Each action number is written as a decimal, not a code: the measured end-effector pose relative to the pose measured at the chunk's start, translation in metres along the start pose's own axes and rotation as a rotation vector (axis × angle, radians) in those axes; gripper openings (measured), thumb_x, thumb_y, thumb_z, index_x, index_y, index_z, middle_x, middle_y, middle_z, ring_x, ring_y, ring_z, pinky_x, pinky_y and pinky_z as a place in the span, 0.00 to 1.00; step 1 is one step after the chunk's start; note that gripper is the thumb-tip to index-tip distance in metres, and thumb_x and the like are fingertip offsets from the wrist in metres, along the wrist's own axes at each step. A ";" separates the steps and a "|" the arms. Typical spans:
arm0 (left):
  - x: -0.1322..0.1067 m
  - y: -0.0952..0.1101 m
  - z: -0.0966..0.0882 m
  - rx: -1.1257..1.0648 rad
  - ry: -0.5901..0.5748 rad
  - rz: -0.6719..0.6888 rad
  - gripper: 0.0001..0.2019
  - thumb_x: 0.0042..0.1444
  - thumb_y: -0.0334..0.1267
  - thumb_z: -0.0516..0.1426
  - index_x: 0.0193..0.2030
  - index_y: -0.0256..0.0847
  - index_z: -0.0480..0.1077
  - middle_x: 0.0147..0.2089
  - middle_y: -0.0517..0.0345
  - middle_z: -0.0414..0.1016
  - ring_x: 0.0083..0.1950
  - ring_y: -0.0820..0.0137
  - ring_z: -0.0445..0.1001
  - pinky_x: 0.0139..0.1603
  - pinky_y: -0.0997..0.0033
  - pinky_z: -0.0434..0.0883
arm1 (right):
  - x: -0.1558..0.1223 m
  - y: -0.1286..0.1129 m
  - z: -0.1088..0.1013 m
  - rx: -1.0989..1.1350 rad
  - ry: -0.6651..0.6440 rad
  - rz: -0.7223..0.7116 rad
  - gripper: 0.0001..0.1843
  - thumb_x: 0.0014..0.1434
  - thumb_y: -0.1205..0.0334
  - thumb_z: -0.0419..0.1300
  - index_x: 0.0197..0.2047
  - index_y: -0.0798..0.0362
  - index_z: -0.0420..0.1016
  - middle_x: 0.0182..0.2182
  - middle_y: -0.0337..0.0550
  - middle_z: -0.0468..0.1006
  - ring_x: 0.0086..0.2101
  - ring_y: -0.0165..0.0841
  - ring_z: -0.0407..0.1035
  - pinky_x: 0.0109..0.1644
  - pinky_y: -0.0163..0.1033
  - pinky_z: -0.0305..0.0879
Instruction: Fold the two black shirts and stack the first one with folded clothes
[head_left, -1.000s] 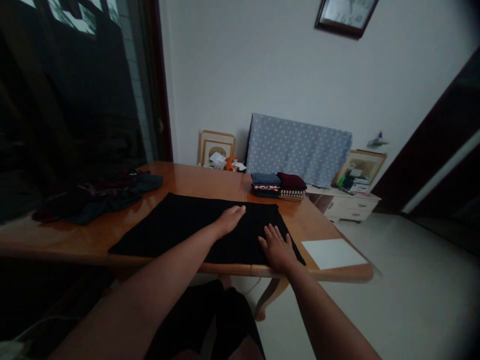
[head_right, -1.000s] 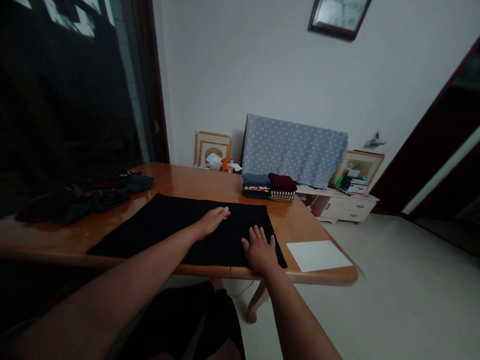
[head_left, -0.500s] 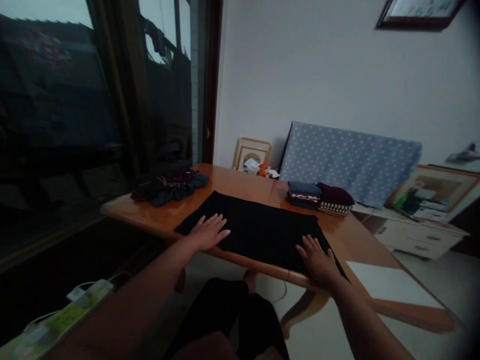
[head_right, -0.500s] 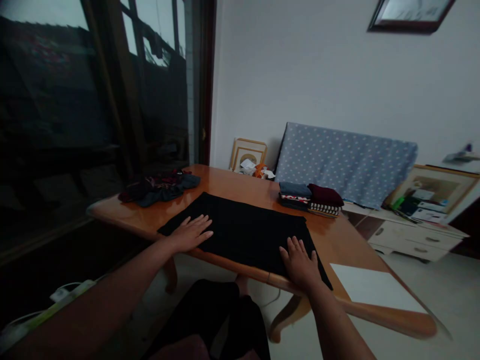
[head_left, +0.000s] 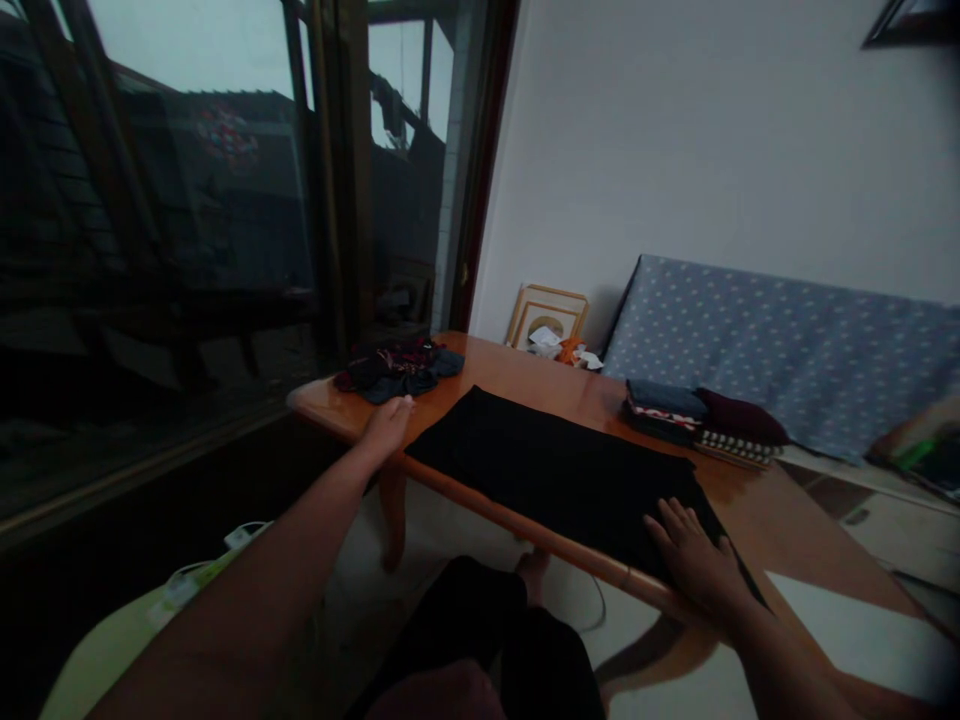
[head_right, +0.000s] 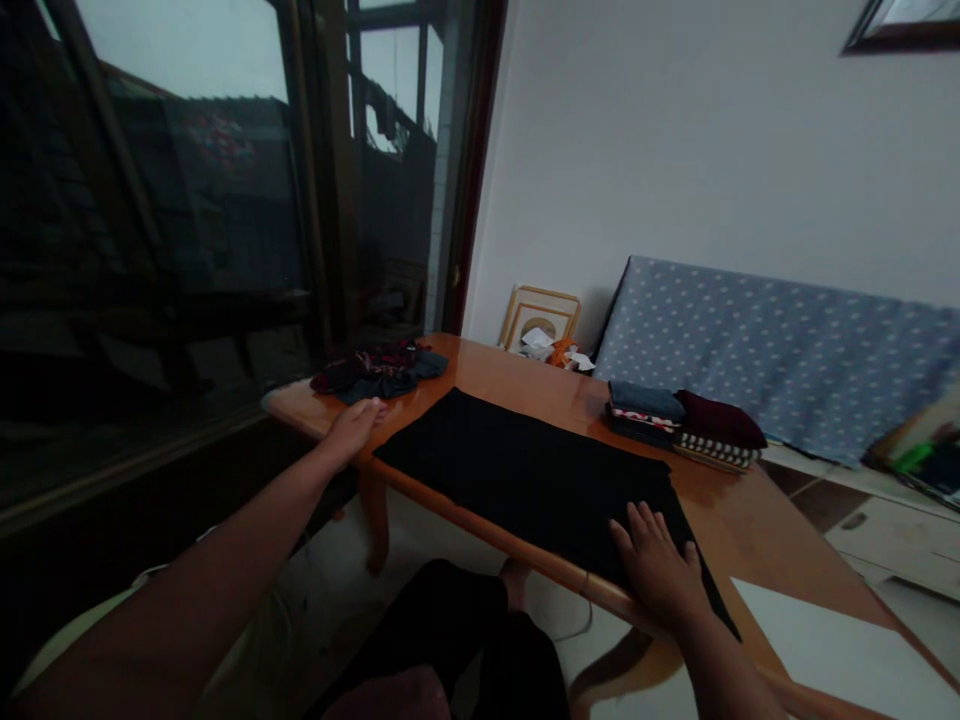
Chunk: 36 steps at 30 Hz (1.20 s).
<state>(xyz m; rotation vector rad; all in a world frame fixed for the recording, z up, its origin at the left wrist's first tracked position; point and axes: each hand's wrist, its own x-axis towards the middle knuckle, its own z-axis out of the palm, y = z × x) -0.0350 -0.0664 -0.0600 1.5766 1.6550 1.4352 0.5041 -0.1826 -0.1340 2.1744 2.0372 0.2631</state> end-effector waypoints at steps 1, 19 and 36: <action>-0.001 0.000 -0.004 0.019 0.001 0.012 0.26 0.61 0.59 0.48 0.42 0.38 0.74 0.42 0.48 0.80 0.50 0.58 0.75 0.51 0.62 0.70 | 0.001 0.001 0.003 -0.001 0.001 0.001 0.29 0.67 0.61 0.39 0.69 0.38 0.61 0.73 0.42 0.43 0.71 0.49 0.37 0.64 0.72 0.41; -0.020 0.033 0.052 0.459 -0.355 0.485 0.21 0.66 0.49 0.47 0.55 0.44 0.74 0.62 0.45 0.72 0.64 0.55 0.67 0.68 0.49 0.52 | 0.003 0.000 0.008 0.029 0.036 0.011 0.30 0.65 0.60 0.41 0.67 0.34 0.62 0.73 0.38 0.44 0.71 0.49 0.38 0.65 0.72 0.42; -0.001 0.047 0.113 0.776 -0.530 0.496 0.23 0.68 0.47 0.43 0.60 0.45 0.70 0.68 0.49 0.65 0.72 0.56 0.56 0.71 0.39 0.44 | 0.023 -0.007 -0.056 0.407 -0.002 0.196 0.33 0.67 0.43 0.43 0.67 0.52 0.66 0.65 0.54 0.65 0.67 0.48 0.53 0.66 0.57 0.52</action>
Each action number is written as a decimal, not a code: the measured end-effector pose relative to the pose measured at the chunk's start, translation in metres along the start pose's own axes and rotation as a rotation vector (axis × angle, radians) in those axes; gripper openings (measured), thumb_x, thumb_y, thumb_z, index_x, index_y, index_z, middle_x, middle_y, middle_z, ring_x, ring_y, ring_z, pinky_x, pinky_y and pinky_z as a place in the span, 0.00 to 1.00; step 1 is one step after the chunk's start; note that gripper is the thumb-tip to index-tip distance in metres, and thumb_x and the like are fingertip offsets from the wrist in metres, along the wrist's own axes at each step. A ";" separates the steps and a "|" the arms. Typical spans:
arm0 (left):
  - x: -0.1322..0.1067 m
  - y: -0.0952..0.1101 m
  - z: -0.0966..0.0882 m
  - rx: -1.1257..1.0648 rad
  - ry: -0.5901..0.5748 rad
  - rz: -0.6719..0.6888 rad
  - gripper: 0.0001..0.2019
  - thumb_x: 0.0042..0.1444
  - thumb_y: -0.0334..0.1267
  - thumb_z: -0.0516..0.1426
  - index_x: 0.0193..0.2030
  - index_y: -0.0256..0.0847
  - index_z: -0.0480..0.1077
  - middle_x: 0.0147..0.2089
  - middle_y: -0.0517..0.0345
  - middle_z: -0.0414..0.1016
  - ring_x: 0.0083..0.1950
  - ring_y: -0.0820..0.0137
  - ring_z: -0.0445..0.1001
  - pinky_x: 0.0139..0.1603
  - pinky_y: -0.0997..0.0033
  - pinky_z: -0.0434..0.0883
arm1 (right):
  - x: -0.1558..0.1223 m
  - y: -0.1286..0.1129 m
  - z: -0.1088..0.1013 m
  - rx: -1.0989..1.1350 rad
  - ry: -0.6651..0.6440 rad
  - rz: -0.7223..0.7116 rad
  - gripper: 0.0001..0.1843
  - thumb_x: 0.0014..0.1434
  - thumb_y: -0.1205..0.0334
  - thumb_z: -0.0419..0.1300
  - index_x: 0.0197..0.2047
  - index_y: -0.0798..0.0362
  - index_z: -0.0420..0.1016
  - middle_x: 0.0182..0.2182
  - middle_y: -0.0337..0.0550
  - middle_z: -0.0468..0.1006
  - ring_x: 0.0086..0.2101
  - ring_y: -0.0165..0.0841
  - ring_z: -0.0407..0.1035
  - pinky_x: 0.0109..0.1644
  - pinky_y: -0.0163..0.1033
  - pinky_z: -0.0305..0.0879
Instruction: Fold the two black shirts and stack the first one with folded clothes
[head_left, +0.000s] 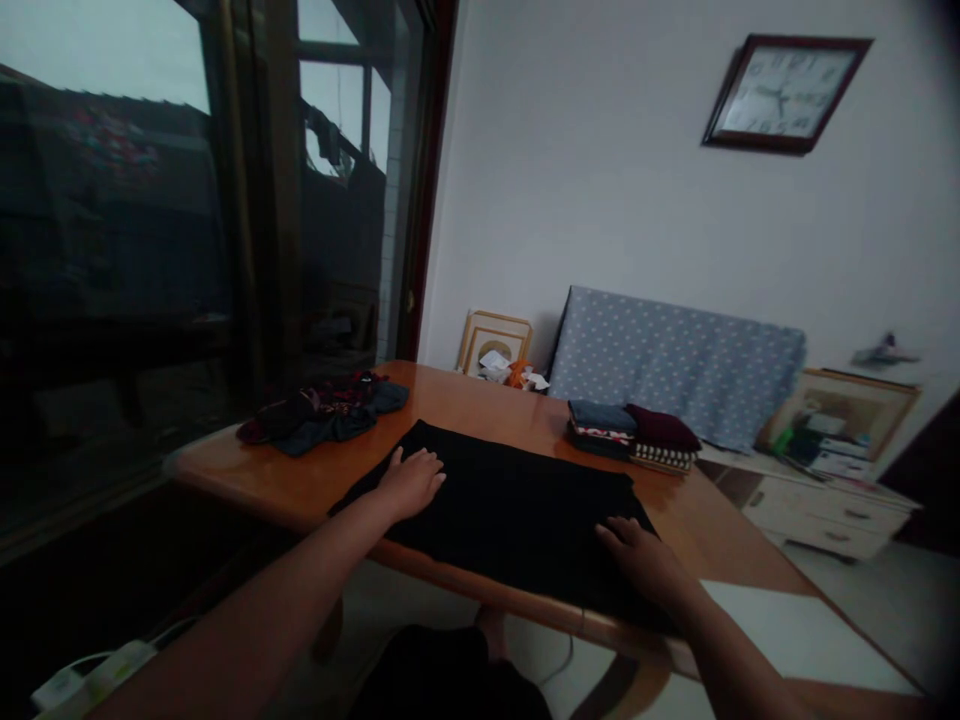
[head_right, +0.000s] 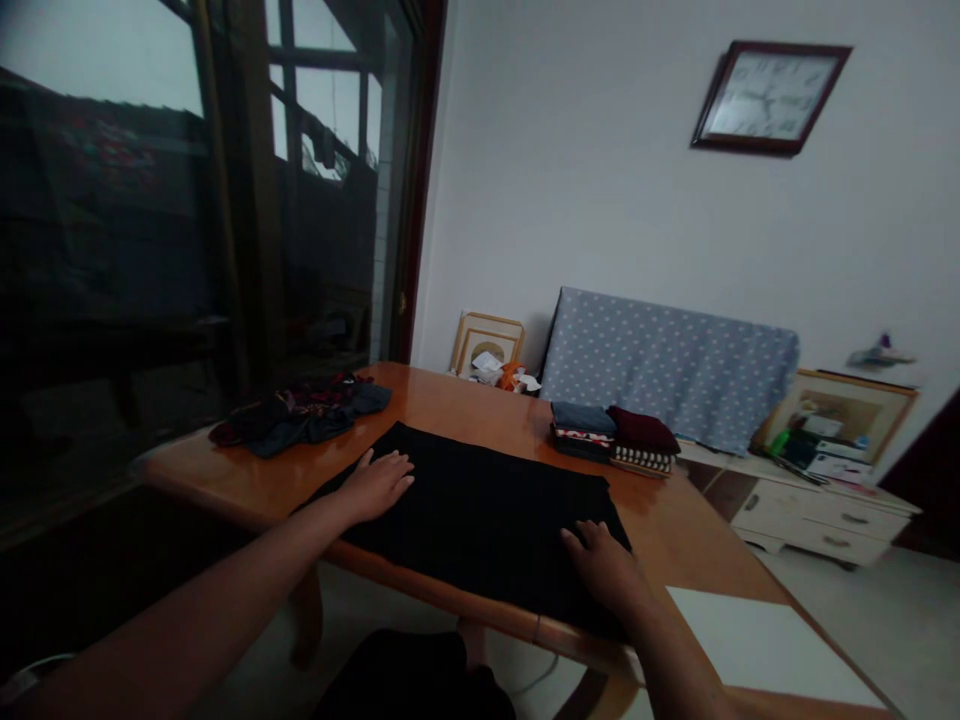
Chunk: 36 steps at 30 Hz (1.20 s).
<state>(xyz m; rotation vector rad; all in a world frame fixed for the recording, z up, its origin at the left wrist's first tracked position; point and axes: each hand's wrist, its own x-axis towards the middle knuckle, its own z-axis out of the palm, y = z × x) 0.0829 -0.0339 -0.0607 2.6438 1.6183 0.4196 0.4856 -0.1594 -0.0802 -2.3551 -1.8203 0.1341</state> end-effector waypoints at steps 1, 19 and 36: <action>0.007 0.005 0.002 -0.003 -0.016 0.015 0.24 0.68 0.48 0.43 0.62 0.44 0.69 0.70 0.48 0.63 0.73 0.55 0.54 0.71 0.39 0.45 | 0.008 -0.004 -0.004 0.022 0.016 0.014 0.35 0.67 0.43 0.42 0.67 0.54 0.65 0.65 0.55 0.66 0.67 0.47 0.54 0.66 0.55 0.52; 0.086 0.033 0.019 -0.044 -0.047 0.261 0.20 0.64 0.48 0.50 0.53 0.39 0.74 0.53 0.44 0.77 0.56 0.56 0.74 0.60 0.55 0.66 | 0.086 -0.029 0.002 0.078 -0.019 -0.062 0.37 0.67 0.41 0.43 0.68 0.58 0.62 0.68 0.55 0.59 0.69 0.46 0.46 0.70 0.56 0.43; 0.149 0.064 0.080 -0.116 -0.121 0.317 0.30 0.68 0.54 0.40 0.71 0.43 0.58 0.74 0.50 0.53 0.76 0.60 0.47 0.73 0.49 0.45 | 0.174 -0.101 0.037 0.092 -0.055 -0.387 0.31 0.69 0.54 0.43 0.70 0.63 0.58 0.69 0.55 0.56 0.69 0.41 0.46 0.71 0.48 0.44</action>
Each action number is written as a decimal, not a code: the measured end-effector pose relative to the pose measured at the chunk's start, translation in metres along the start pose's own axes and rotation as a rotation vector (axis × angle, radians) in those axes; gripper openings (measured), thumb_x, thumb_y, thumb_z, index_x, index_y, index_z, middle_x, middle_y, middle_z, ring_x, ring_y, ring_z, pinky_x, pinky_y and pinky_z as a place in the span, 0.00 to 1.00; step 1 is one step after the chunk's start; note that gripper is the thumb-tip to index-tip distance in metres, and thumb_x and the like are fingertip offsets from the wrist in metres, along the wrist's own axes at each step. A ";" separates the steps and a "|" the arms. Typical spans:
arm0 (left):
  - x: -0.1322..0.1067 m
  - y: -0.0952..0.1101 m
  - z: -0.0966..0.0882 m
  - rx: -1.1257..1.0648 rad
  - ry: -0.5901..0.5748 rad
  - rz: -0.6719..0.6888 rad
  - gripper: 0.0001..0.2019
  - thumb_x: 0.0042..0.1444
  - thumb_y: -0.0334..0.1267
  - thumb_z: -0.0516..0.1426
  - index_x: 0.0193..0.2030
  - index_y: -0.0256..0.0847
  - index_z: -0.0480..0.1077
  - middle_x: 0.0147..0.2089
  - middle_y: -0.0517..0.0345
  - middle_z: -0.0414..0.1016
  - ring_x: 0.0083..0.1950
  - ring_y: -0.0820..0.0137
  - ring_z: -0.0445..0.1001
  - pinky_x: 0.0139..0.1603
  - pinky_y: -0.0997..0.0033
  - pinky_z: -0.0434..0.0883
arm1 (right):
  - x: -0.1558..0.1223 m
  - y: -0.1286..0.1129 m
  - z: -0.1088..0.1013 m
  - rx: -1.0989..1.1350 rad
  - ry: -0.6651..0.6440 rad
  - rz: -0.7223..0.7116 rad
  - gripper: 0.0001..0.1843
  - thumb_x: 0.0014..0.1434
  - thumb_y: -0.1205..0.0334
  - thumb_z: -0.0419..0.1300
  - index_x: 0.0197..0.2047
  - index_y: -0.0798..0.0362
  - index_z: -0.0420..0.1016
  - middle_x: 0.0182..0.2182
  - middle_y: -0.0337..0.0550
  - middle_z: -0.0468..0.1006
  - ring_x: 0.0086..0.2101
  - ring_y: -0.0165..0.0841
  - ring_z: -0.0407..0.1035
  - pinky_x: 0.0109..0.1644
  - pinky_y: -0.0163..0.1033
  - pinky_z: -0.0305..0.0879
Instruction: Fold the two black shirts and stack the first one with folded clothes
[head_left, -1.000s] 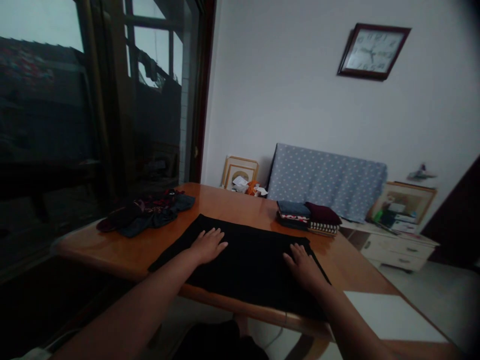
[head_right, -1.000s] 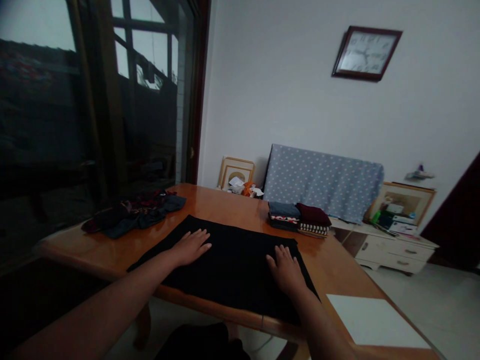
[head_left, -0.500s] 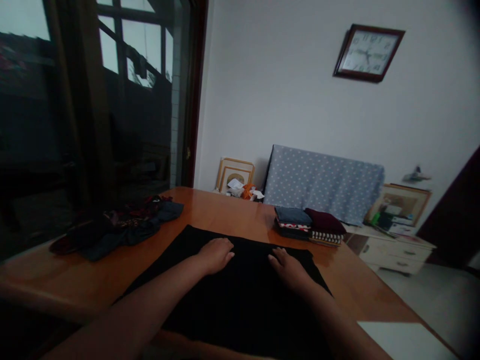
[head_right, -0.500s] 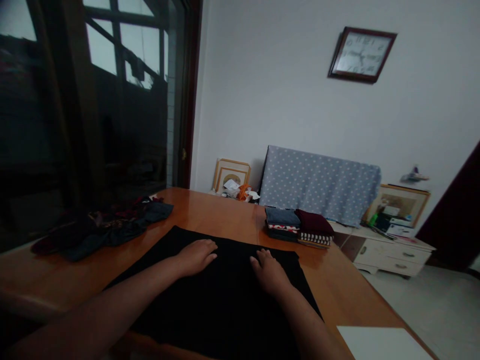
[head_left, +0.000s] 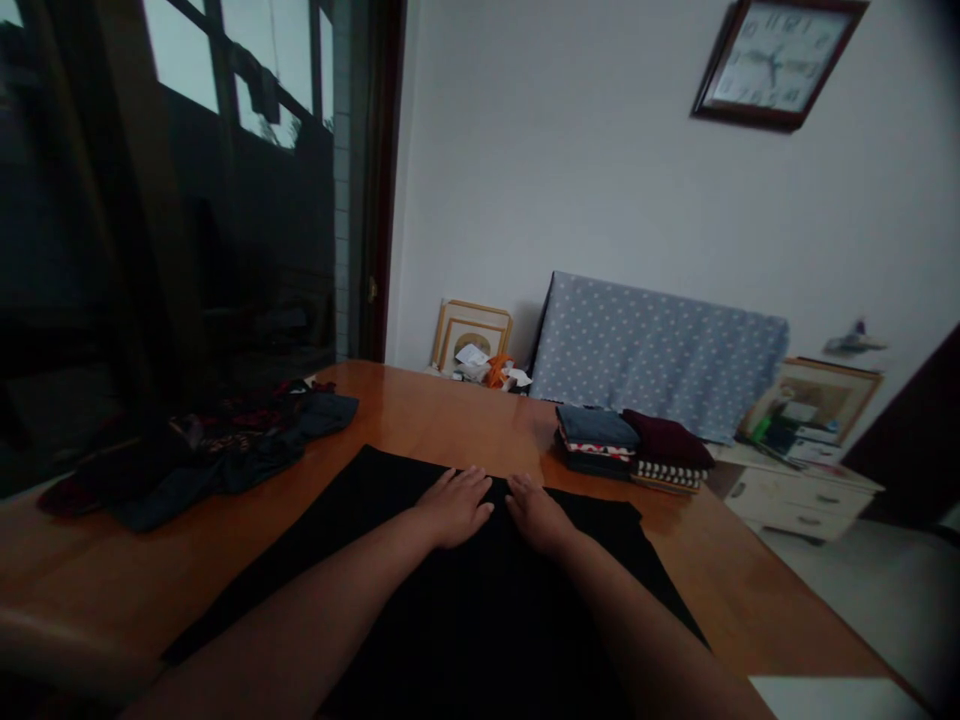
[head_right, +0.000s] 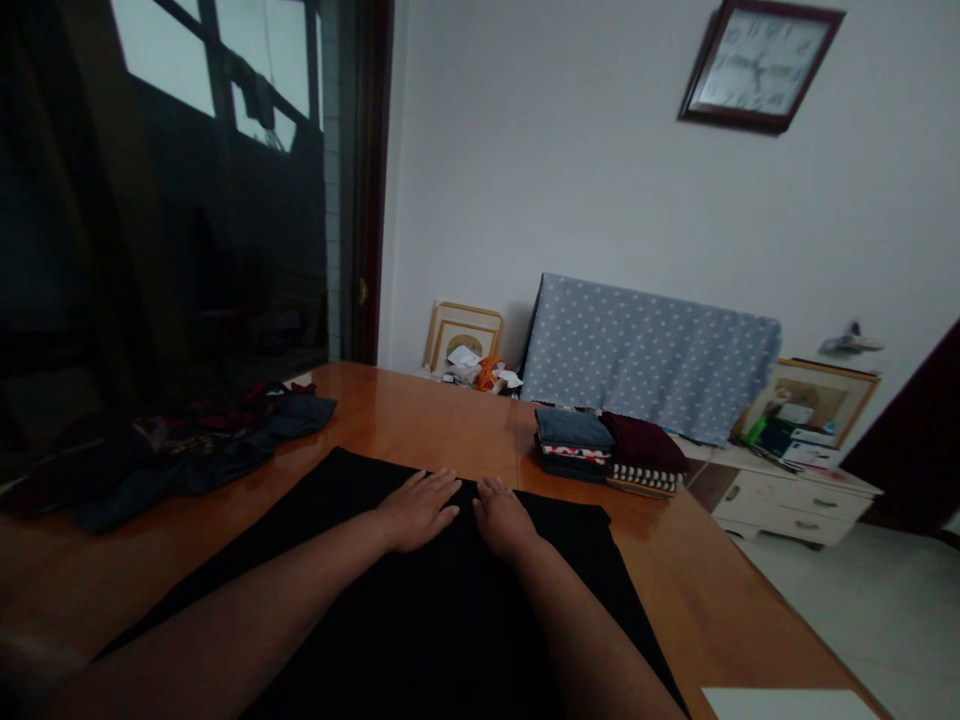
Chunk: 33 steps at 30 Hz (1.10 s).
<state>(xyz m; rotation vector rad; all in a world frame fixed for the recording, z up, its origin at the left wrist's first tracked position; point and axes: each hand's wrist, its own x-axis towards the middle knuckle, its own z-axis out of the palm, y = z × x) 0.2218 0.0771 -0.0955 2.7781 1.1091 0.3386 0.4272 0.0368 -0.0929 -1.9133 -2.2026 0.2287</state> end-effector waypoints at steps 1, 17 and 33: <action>0.000 0.000 0.000 0.004 -0.005 -0.004 0.30 0.68 0.54 0.40 0.71 0.43 0.57 0.75 0.50 0.51 0.76 0.60 0.45 0.73 0.48 0.43 | 0.001 -0.002 -0.001 -0.009 -0.002 -0.001 0.32 0.69 0.54 0.43 0.69 0.63 0.59 0.69 0.56 0.56 0.69 0.42 0.46 0.71 0.48 0.44; 0.005 0.001 0.001 -0.009 -0.061 -0.052 0.34 0.66 0.58 0.38 0.74 0.43 0.51 0.77 0.51 0.45 0.77 0.60 0.41 0.73 0.45 0.40 | 0.000 -0.019 0.005 -0.034 -0.012 -0.028 0.34 0.71 0.49 0.38 0.73 0.58 0.52 0.71 0.51 0.52 0.71 0.40 0.40 0.72 0.48 0.37; -0.035 -0.087 -0.033 0.033 -0.094 -0.305 0.45 0.60 0.70 0.36 0.74 0.38 0.51 0.76 0.43 0.42 0.77 0.55 0.38 0.72 0.47 0.40 | 0.001 -0.020 0.007 -0.063 -0.010 0.000 0.35 0.70 0.46 0.38 0.73 0.57 0.53 0.71 0.48 0.52 0.71 0.40 0.40 0.72 0.48 0.37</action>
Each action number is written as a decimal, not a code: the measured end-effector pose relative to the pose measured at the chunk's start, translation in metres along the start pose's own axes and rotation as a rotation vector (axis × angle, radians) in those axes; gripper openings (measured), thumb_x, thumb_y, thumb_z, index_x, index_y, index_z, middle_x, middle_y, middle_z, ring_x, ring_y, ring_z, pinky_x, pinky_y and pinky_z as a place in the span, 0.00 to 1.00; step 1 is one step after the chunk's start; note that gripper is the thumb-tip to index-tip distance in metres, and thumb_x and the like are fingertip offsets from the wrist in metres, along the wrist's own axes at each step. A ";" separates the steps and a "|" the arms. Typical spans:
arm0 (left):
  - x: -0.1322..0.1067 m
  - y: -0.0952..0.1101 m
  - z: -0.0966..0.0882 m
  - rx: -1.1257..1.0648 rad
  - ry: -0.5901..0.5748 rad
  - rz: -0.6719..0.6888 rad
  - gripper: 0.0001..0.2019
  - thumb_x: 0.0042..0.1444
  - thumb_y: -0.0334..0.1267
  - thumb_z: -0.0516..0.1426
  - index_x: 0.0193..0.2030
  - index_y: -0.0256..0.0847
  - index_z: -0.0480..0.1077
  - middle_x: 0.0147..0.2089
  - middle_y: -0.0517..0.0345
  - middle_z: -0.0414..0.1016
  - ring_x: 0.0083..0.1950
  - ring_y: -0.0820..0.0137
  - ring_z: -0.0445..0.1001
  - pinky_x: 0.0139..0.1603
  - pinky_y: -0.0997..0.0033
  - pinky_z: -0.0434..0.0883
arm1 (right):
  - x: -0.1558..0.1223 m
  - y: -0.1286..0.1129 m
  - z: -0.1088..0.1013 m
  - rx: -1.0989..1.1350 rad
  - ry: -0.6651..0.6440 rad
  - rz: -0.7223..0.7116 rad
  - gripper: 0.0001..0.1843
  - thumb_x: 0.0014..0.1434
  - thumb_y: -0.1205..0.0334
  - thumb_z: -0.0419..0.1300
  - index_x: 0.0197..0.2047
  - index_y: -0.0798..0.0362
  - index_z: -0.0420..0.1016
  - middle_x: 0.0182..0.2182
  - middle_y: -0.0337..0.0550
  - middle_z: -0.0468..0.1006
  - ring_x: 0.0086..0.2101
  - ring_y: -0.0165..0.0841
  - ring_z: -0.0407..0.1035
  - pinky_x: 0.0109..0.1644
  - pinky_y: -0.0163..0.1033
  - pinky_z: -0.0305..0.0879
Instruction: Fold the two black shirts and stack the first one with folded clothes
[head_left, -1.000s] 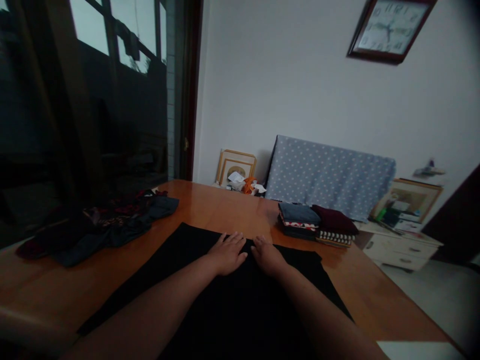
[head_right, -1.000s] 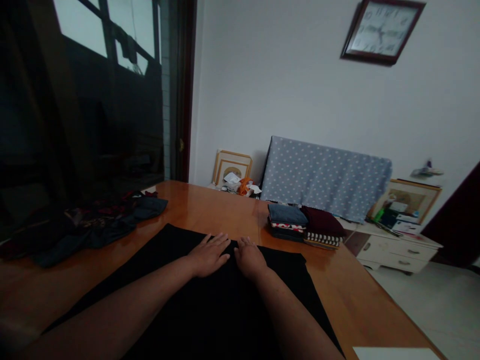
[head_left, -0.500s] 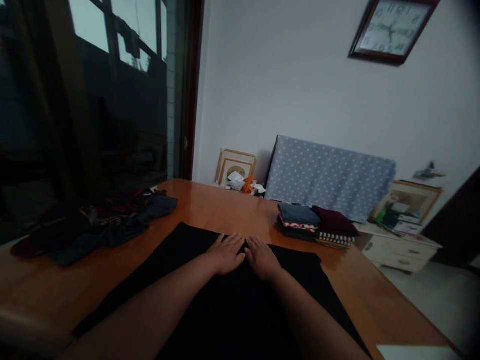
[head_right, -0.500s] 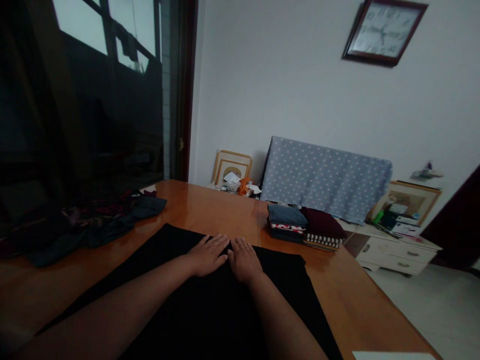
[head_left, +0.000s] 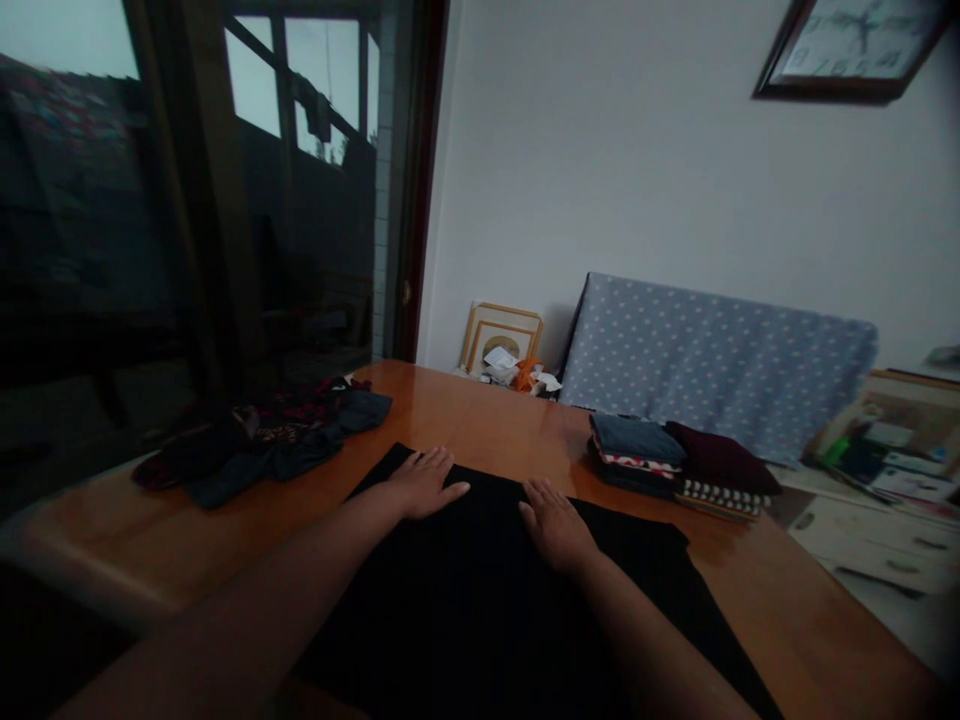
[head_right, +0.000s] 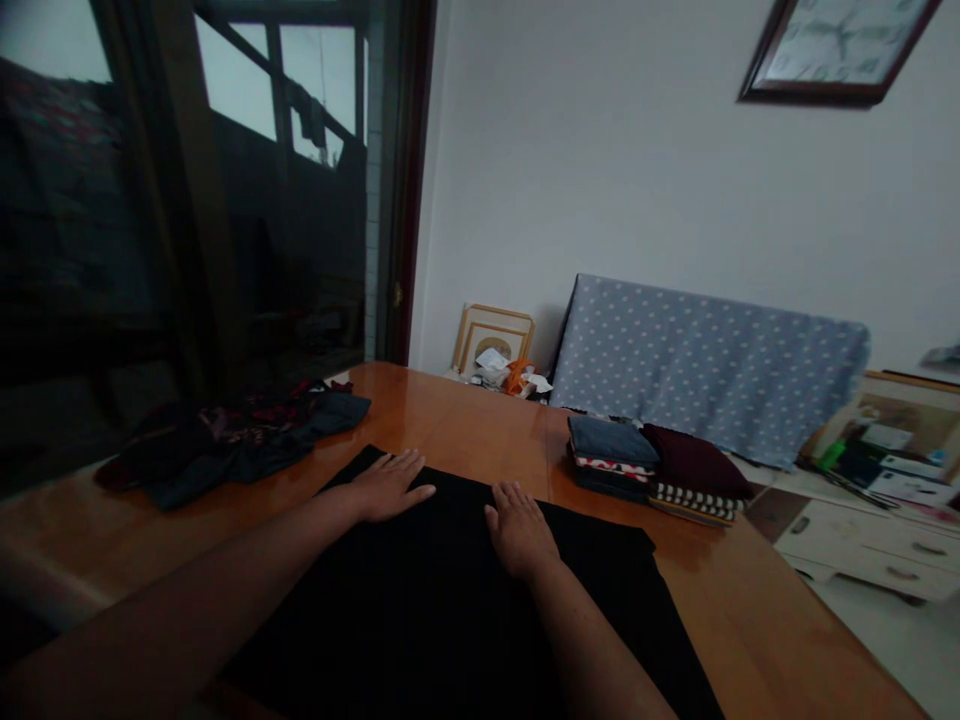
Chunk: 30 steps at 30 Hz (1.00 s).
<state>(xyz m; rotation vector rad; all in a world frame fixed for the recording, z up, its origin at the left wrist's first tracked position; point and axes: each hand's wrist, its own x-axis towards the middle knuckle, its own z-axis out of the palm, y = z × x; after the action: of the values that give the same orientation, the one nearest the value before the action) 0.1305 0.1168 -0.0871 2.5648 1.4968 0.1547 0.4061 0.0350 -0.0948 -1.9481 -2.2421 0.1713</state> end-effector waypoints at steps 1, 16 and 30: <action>-0.001 -0.008 -0.002 0.008 0.006 -0.028 0.46 0.60 0.70 0.36 0.73 0.37 0.52 0.76 0.42 0.43 0.77 0.54 0.39 0.72 0.46 0.41 | 0.000 0.000 0.000 -0.002 0.000 0.002 0.35 0.70 0.46 0.38 0.73 0.57 0.53 0.71 0.48 0.52 0.71 0.40 0.40 0.72 0.48 0.37; 0.013 0.021 -0.020 0.162 0.087 -0.209 0.36 0.63 0.55 0.46 0.72 0.36 0.54 0.76 0.41 0.43 0.77 0.51 0.40 0.71 0.39 0.38 | 0.001 0.000 0.001 0.010 -0.001 0.008 0.35 0.70 0.46 0.38 0.73 0.55 0.52 0.72 0.47 0.51 0.71 0.40 0.40 0.72 0.48 0.37; 0.013 0.103 0.034 -0.021 0.076 0.201 0.32 0.67 0.52 0.39 0.73 0.39 0.54 0.76 0.50 0.48 0.77 0.61 0.43 0.73 0.51 0.41 | -0.001 -0.001 -0.010 0.064 0.018 -0.025 0.34 0.70 0.47 0.40 0.72 0.58 0.52 0.72 0.53 0.49 0.71 0.41 0.39 0.72 0.50 0.37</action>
<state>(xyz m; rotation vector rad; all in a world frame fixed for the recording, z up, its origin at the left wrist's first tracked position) 0.2311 0.0756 -0.1005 2.7166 1.2500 0.2940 0.4074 0.0337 -0.0852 -1.8809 -2.2208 0.2192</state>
